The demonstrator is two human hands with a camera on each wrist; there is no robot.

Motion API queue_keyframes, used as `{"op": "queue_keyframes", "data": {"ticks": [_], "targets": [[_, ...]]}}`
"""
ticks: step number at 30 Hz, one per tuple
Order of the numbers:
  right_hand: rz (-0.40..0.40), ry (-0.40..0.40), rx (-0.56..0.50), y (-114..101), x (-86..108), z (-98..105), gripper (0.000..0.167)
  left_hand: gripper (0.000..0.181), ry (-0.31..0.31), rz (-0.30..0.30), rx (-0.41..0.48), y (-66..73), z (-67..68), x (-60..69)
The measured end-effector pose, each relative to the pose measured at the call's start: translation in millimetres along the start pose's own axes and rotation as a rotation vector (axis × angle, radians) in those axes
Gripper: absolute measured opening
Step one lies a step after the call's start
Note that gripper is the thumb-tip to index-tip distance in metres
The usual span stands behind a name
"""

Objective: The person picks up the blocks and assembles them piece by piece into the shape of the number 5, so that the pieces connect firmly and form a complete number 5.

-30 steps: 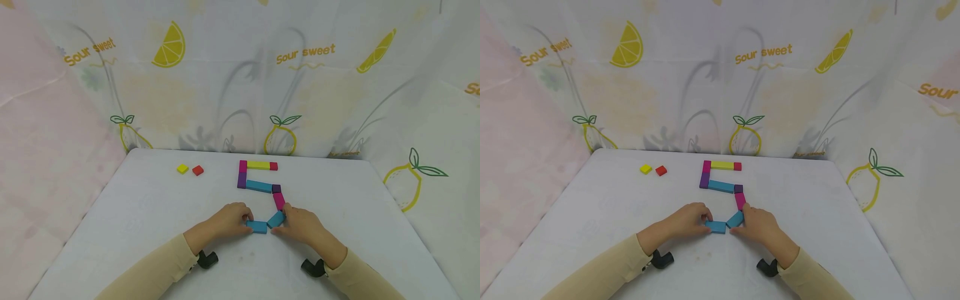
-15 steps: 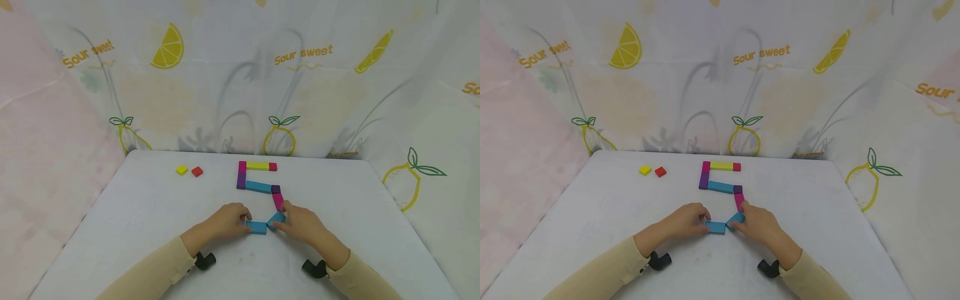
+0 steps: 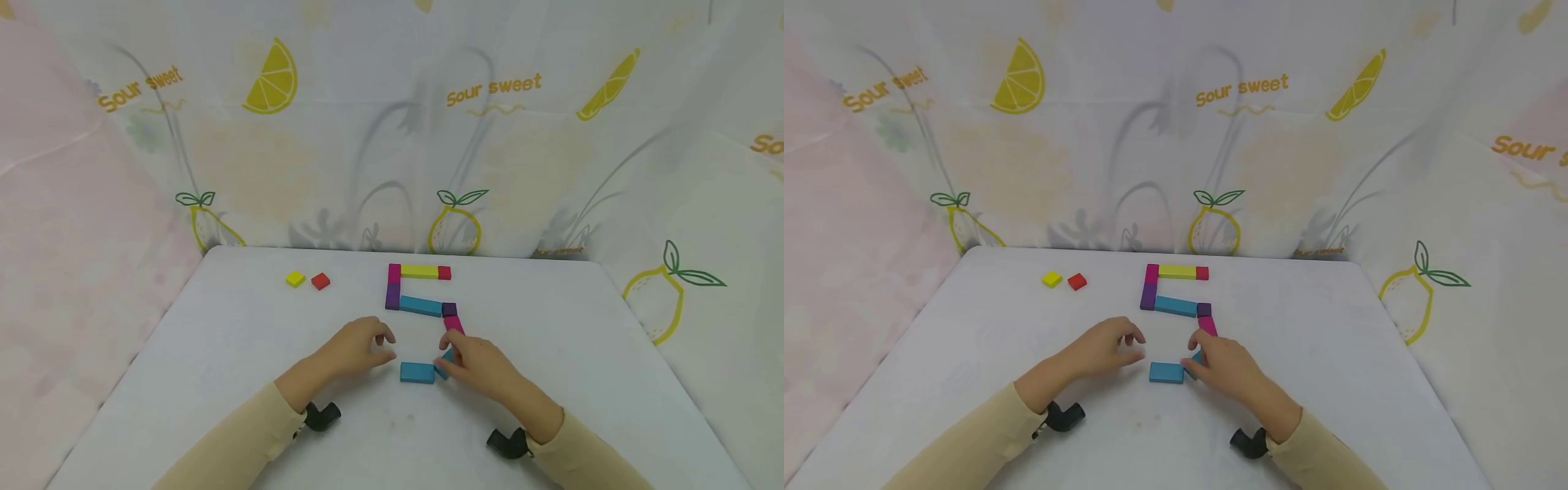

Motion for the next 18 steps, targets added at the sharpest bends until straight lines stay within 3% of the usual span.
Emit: {"op": "queue_keyframes", "data": {"ticks": [11,18], "targets": [[0.016,-0.052,-0.008,-12.7,-8.8,-13.5,0.027,0.027,0.148,0.088,0.070,-29.4,42.1,-4.7],[0.054,-0.085,-0.006,-19.2,-12.4,-20.2,0.028,0.029,0.235,0.106,0.106,-47.5,62.3,-5.2]]}}
Point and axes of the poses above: each hand's wrist, its own x-axis away from the middle knuckle, its own z-axis out of the back of the hand, y = z × x, the point moved 8 cm from there along -x, towards the middle knuckle, and after that the axes turned 9 degrees about z, right-handed, at the moved point
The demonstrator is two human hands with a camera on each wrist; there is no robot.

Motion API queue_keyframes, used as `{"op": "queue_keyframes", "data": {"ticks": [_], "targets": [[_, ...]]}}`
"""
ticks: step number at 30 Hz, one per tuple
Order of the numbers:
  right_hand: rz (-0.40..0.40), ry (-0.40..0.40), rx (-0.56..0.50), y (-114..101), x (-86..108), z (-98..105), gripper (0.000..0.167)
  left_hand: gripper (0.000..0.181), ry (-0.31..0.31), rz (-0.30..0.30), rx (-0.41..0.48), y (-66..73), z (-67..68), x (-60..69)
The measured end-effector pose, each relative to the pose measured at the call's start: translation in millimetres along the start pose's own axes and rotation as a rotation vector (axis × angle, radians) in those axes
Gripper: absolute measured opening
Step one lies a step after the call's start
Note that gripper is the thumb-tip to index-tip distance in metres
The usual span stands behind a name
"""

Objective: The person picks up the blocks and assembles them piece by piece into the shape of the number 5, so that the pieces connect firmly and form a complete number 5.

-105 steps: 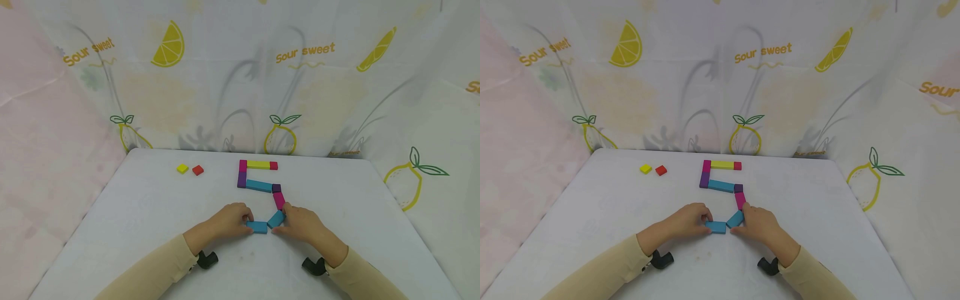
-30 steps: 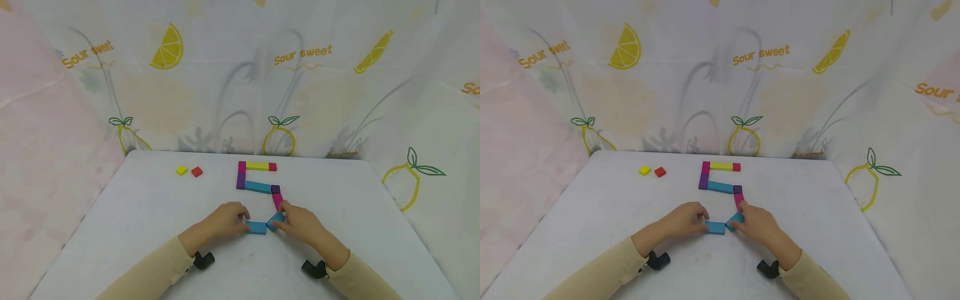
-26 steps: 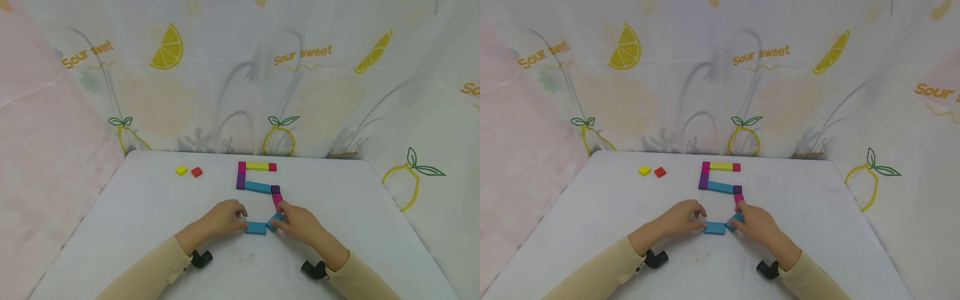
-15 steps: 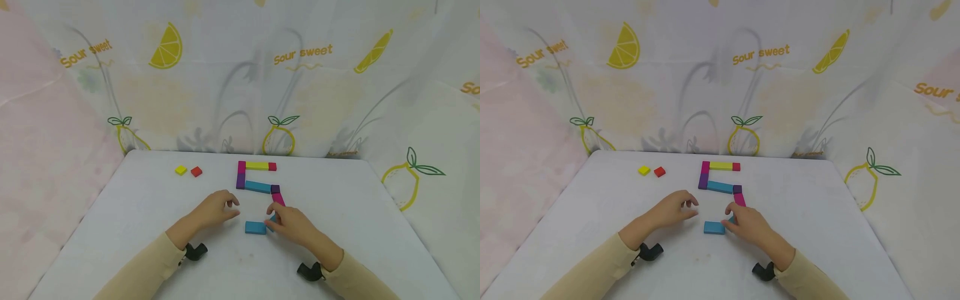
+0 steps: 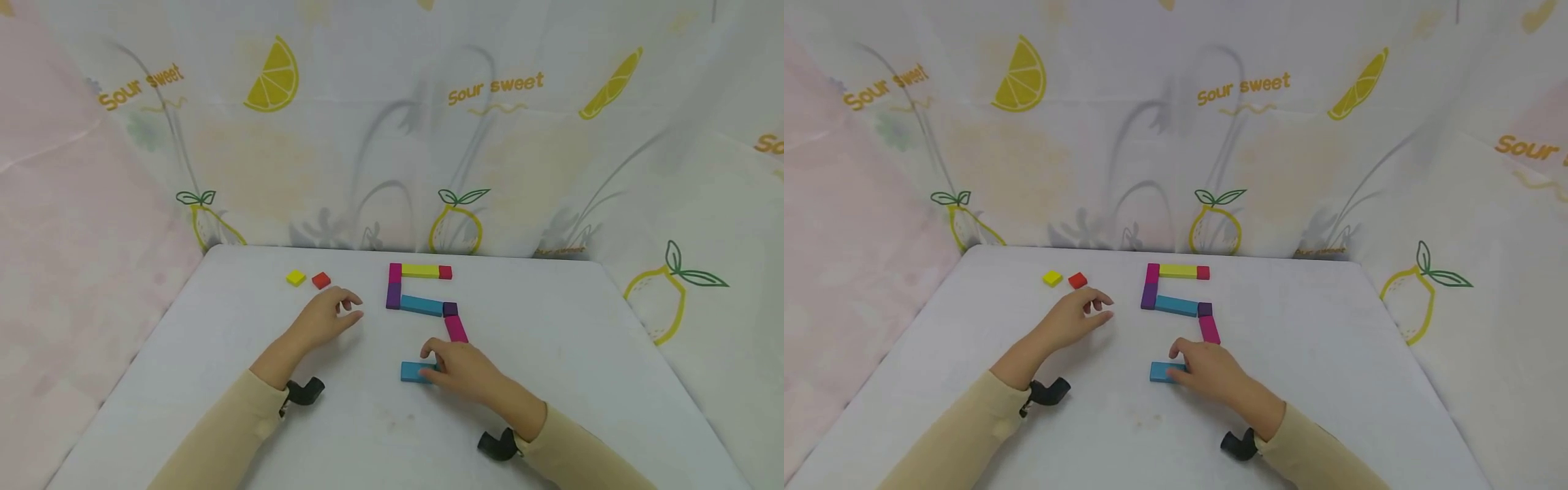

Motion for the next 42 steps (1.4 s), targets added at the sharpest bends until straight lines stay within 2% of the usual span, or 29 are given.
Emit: {"op": "queue_keyframes", "data": {"ticks": [13,21,24,29,35,42], "targets": [[-0.033,-0.058,0.027,0.7,-2.0,-8.2,0.031,0.028,0.138,0.030,0.070,-27.5,26.9,-11.5],[-0.056,-0.075,0.029,2.5,-2.2,-10.2,0.029,0.028,0.167,0.094,0.128,-44.7,30.0,-19.4],[-0.058,-0.076,0.033,3.4,-2.8,-11.3,0.028,0.026,0.197,0.126,0.148,-51.0,31.8,-23.0],[-0.052,-0.074,0.031,3.0,-3.5,-12.0,0.027,0.026,0.246,0.213,0.139,-65.9,35.1,-28.7],[-0.058,-0.073,0.004,3.9,-3.4,-13.9,0.024,0.034,0.256,0.275,0.113,-80.0,36.8,-35.5],[-0.096,-0.097,-0.012,5.6,-5.4,-15.0,0.024,0.038,0.275,0.365,0.049,-87.6,38.0,-46.6]]}}
Point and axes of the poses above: each hand's wrist, its own x-axis away from the middle knuckle, its own z-axis out of the back of the hand, y = z × x, the point moved 8 cm from there along -x, towards the middle knuckle, and after that the axes turned 9 degrees about z, right-handed, at the moved point
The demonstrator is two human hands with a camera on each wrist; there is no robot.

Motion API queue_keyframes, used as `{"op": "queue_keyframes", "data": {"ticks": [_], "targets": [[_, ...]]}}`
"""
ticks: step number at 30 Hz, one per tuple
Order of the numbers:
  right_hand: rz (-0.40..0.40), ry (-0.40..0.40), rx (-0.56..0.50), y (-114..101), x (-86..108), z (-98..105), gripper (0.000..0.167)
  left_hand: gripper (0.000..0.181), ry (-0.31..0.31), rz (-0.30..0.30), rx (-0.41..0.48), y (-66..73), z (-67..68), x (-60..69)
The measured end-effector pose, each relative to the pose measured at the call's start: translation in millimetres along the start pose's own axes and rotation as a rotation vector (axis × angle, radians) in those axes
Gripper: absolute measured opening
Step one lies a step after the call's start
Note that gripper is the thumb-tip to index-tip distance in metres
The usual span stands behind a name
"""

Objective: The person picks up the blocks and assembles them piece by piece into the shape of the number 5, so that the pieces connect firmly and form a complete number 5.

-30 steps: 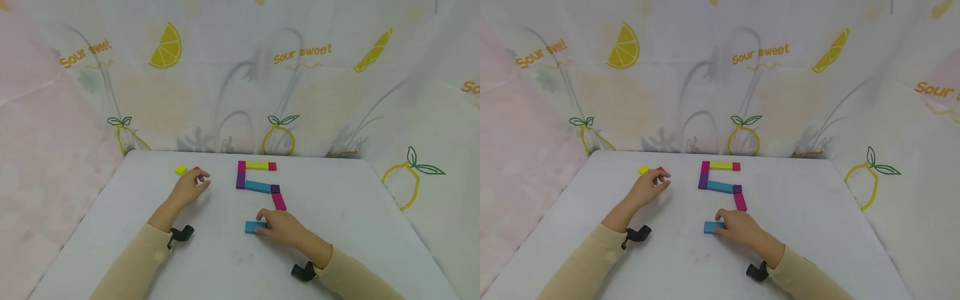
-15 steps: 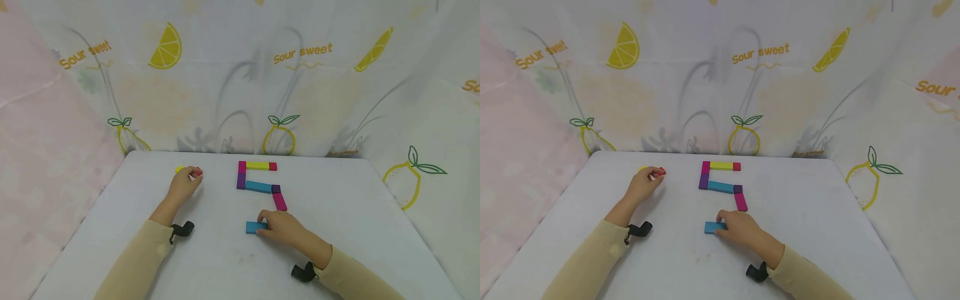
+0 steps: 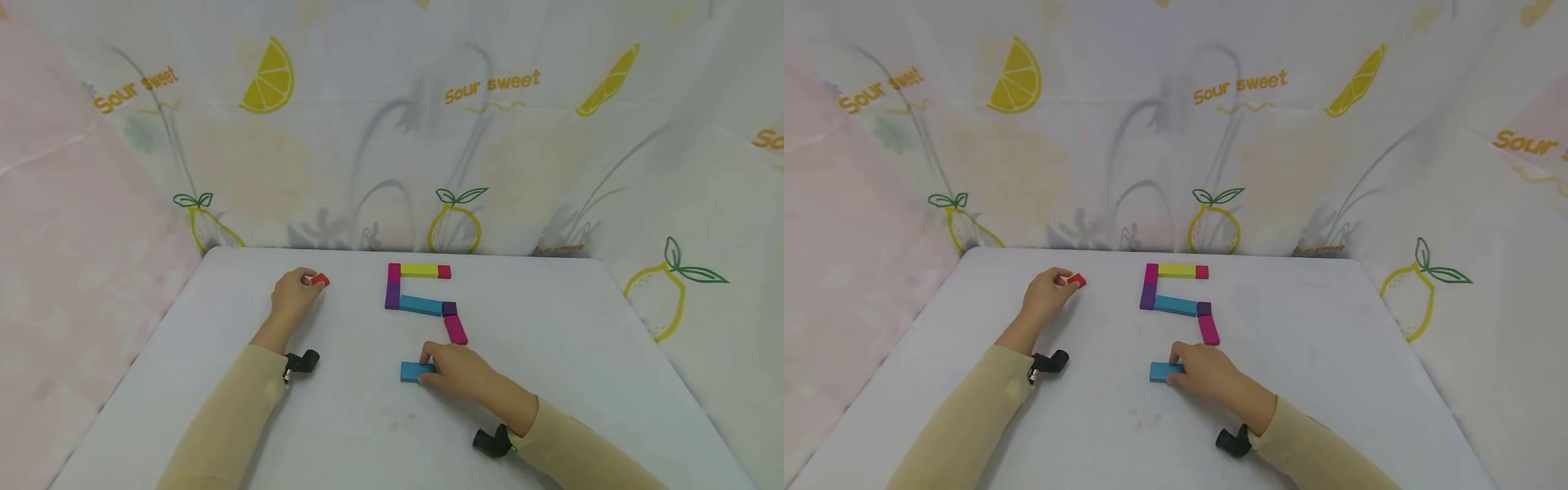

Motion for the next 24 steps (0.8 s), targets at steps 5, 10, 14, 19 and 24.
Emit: {"op": "queue_keyframes", "data": {"ticks": [5,10,14,19,24], "targets": [[-0.023,-0.010,0.004,0.5,-1.6,-0.8,0.024,0.040,0.006,0.009,-0.046,-0.5,-1.8,-5.9],[-0.024,-0.011,0.003,1.2,-2.5,-1.4,0.025,0.039,0.009,0.012,-0.066,-0.4,-2.3,-9.3],[-0.028,-0.015,-0.008,1.4,-2.9,-2.2,0.025,0.037,0.009,0.024,-0.089,-2.9,-3.3,-10.0],[-0.039,-0.019,-0.014,2.9,-2.9,-3.5,0.025,0.038,-0.009,0.035,-0.094,-2.7,-3.2,-9.2],[-0.044,-0.020,-0.030,3.4,-2.7,-2.9,0.024,0.040,-0.036,0.060,-0.100,-3.7,-2.2,-9.9]]}}
Point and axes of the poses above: each hand's wrist, its own x-axis away from the middle knuckle, its own z-axis out of the back of the hand, y = z × x, the point moved 8 cm from there along -x, towards the middle knuckle, and after that the axes turned 9 degrees about z, right-handed, at the moved point
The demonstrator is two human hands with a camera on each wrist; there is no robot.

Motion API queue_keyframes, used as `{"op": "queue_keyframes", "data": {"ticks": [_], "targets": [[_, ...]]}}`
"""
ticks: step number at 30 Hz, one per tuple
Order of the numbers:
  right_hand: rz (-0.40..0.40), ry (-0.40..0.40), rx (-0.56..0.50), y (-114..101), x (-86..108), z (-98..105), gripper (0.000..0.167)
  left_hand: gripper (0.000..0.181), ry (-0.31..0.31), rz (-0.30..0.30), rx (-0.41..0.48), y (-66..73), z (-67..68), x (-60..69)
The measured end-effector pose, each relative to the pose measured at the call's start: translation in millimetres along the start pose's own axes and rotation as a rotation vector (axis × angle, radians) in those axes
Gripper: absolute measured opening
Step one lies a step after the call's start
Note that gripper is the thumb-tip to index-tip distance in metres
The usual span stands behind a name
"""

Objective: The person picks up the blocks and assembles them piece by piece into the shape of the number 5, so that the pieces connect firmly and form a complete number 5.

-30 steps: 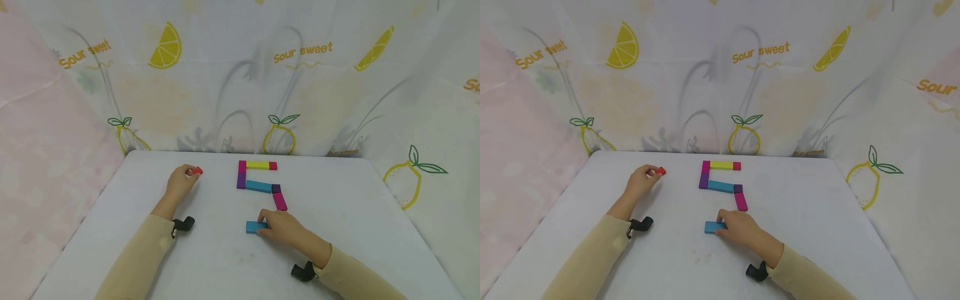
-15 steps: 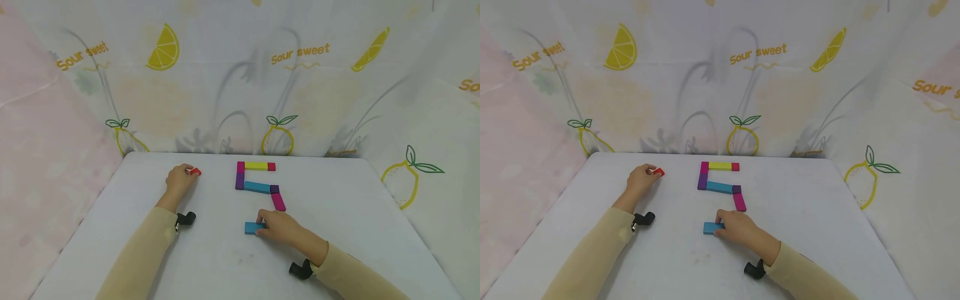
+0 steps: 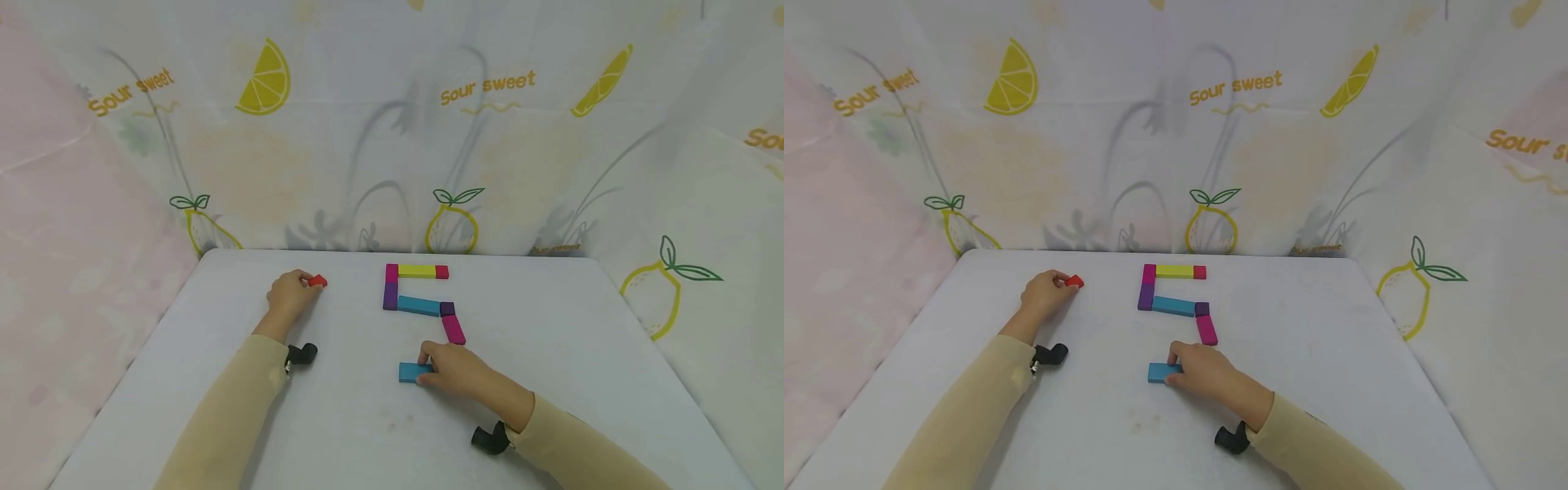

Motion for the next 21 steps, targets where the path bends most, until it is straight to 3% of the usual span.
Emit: {"op": "queue_keyframes", "data": {"ticks": [14,21], "targets": [[-0.004,-0.015,-0.014,-0.6,-1.1,1.5,0.024,0.042,-0.028,-0.005,0.003,-3.4,-2.4,-3.3],[-0.008,-0.016,-0.017,-1.5,-0.7,1.2,0.024,0.040,-0.057,-0.044,0.002,-1.0,-3.7,4.8]]}}
Point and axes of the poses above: each hand's wrist, its own x-axis away from the middle knuckle, its own z-axis out of the back of the hand, y = z × x, the point moved 8 cm from there along -x, towards the middle knuckle, and after that the axes turned 9 degrees about z, right-handed, at the moved point
